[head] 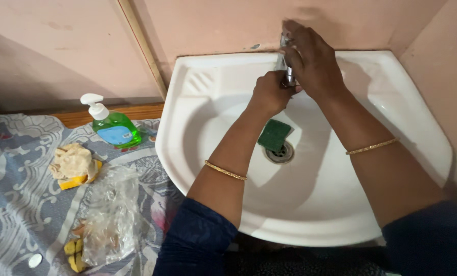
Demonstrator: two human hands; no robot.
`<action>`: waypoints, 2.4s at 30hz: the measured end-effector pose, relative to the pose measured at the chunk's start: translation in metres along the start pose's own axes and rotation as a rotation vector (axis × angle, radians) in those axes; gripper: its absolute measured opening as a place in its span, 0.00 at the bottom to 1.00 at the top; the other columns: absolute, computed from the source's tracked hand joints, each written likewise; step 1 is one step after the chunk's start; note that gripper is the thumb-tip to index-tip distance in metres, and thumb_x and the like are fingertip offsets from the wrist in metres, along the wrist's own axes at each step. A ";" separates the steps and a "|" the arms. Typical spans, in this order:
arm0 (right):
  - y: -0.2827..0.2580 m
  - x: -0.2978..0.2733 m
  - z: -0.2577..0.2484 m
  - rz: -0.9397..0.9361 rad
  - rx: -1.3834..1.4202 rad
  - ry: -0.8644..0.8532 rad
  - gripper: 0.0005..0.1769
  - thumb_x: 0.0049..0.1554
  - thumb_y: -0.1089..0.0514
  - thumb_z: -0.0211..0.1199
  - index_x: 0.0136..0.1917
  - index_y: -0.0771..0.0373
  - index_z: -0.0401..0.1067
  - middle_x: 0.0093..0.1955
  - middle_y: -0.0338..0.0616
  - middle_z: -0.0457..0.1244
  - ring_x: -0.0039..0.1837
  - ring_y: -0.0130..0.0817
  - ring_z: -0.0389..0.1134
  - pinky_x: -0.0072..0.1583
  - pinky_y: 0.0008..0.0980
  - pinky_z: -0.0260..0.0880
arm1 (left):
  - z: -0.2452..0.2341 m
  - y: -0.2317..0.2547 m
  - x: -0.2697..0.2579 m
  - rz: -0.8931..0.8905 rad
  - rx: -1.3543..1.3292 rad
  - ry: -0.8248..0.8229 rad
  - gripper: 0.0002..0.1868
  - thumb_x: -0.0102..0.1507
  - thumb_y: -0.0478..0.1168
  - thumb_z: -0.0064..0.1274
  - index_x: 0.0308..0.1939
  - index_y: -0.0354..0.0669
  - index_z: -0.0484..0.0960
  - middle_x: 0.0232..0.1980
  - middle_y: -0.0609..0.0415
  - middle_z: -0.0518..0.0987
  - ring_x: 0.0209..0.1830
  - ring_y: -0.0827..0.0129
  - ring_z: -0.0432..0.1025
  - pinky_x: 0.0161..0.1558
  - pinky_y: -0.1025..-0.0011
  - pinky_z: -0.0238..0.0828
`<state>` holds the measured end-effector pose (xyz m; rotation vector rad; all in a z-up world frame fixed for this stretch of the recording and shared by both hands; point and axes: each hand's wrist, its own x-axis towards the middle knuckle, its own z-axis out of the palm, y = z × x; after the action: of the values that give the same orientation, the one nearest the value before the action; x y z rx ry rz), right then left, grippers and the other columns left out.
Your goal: The person cleans a white ceramic sink and its chrome faucet using a green scouring pad, alternating between scrubbing the basin edges, the interior, and the faucet itself under running water.
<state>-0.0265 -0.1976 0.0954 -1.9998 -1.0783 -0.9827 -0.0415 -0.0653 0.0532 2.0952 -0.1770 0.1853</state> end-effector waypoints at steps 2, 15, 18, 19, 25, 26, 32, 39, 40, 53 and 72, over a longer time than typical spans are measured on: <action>0.013 0.001 0.000 -0.081 -0.191 -0.047 0.15 0.62 0.67 0.62 0.63 0.68 0.72 0.58 0.52 0.66 0.56 0.52 0.70 0.58 0.44 0.73 | 0.001 -0.003 0.001 0.022 0.006 0.002 0.17 0.58 0.48 0.67 0.31 0.37 0.82 0.24 0.51 0.83 0.22 0.68 0.77 0.31 0.67 0.73; 0.039 -0.008 -0.019 1.281 0.777 -0.574 0.12 0.61 0.70 0.50 0.53 0.78 0.71 0.52 0.57 0.69 0.53 0.44 0.74 0.57 0.35 0.78 | -0.013 -0.011 -0.002 -0.002 0.360 0.096 0.08 0.58 0.41 0.59 0.39 0.45 0.86 0.41 0.45 0.85 0.42 0.50 0.80 0.44 0.57 0.78; 0.013 -0.003 -0.001 1.325 0.791 -0.574 0.17 0.64 0.66 0.43 0.57 0.81 0.70 0.54 0.59 0.68 0.55 0.45 0.72 0.59 0.37 0.78 | -0.023 -0.004 -0.005 -0.103 0.429 0.091 0.11 0.57 0.45 0.61 0.38 0.42 0.85 0.42 0.44 0.84 0.44 0.50 0.80 0.45 0.57 0.78; 0.010 -0.003 -0.003 1.315 0.848 -0.558 0.17 0.63 0.69 0.43 0.57 0.80 0.69 0.55 0.58 0.68 0.56 0.45 0.72 0.60 0.37 0.76 | -0.025 -0.001 -0.006 -0.146 0.422 0.075 0.14 0.57 0.48 0.63 0.38 0.41 0.84 0.42 0.45 0.84 0.44 0.51 0.80 0.46 0.58 0.79; 0.026 -0.018 0.003 1.244 1.005 -0.605 0.15 0.54 0.75 0.46 0.52 0.76 0.70 0.52 0.55 0.68 0.54 0.41 0.73 0.57 0.35 0.74 | -0.018 -0.013 0.002 -0.050 0.315 0.185 0.07 0.59 0.39 0.56 0.37 0.40 0.84 0.40 0.44 0.85 0.43 0.49 0.80 0.45 0.57 0.78; 0.033 -0.023 0.005 1.222 1.040 -0.681 0.12 0.53 0.75 0.48 0.49 0.77 0.70 0.50 0.56 0.68 0.52 0.42 0.73 0.55 0.35 0.74 | -0.014 -0.019 0.005 -0.016 0.292 0.204 0.07 0.58 0.37 0.56 0.37 0.40 0.85 0.40 0.43 0.85 0.43 0.48 0.80 0.45 0.57 0.77; 0.058 -0.013 -0.021 1.218 0.658 -0.972 0.09 0.56 0.69 0.52 0.43 0.76 0.72 0.42 0.55 0.66 0.43 0.43 0.67 0.45 0.40 0.68 | 0.003 -0.038 0.014 -0.001 0.171 0.066 0.10 0.60 0.36 0.53 0.39 0.38 0.88 0.38 0.40 0.85 0.40 0.50 0.80 0.45 0.60 0.78; 0.020 0.007 -0.025 0.160 0.024 -0.304 0.21 0.56 0.76 0.49 0.58 0.69 0.76 0.54 0.59 0.70 0.53 0.44 0.71 0.58 0.43 0.71 | 0.000 -0.003 -0.001 -0.303 -0.211 -0.186 0.09 0.62 0.35 0.52 0.39 0.32 0.84 0.31 0.47 0.86 0.27 0.65 0.83 0.28 0.69 0.81; 0.012 0.007 -0.022 0.239 0.006 -0.354 0.20 0.58 0.74 0.50 0.60 0.67 0.74 0.53 0.59 0.69 0.52 0.46 0.70 0.57 0.43 0.70 | -0.002 0.000 -0.003 -0.310 -0.233 -0.186 0.09 0.63 0.37 0.53 0.38 0.31 0.83 0.30 0.47 0.86 0.26 0.67 0.83 0.27 0.71 0.81; -0.004 -0.008 -0.003 -0.004 -0.240 -0.290 0.24 0.63 0.57 0.61 0.66 0.76 0.70 0.64 0.67 0.65 0.61 0.63 0.67 0.61 0.50 0.67 | -0.006 -0.004 -0.003 -0.174 -0.167 -0.044 0.09 0.60 0.37 0.55 0.32 0.32 0.85 0.26 0.48 0.84 0.23 0.67 0.80 0.29 0.69 0.77; -0.017 -0.002 0.001 0.058 -0.350 -0.288 0.25 0.64 0.53 0.59 0.62 0.80 0.68 0.61 0.71 0.64 0.52 0.66 0.69 0.52 0.53 0.70 | -0.015 -0.002 -0.002 -0.194 -0.159 -0.052 0.09 0.59 0.38 0.54 0.29 0.35 0.84 0.24 0.50 0.84 0.22 0.67 0.79 0.28 0.67 0.77</action>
<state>-0.0419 -0.1897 0.0967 -2.5038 -1.0433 -0.9212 -0.0435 -0.0515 0.0584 1.9459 -0.0185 -0.0005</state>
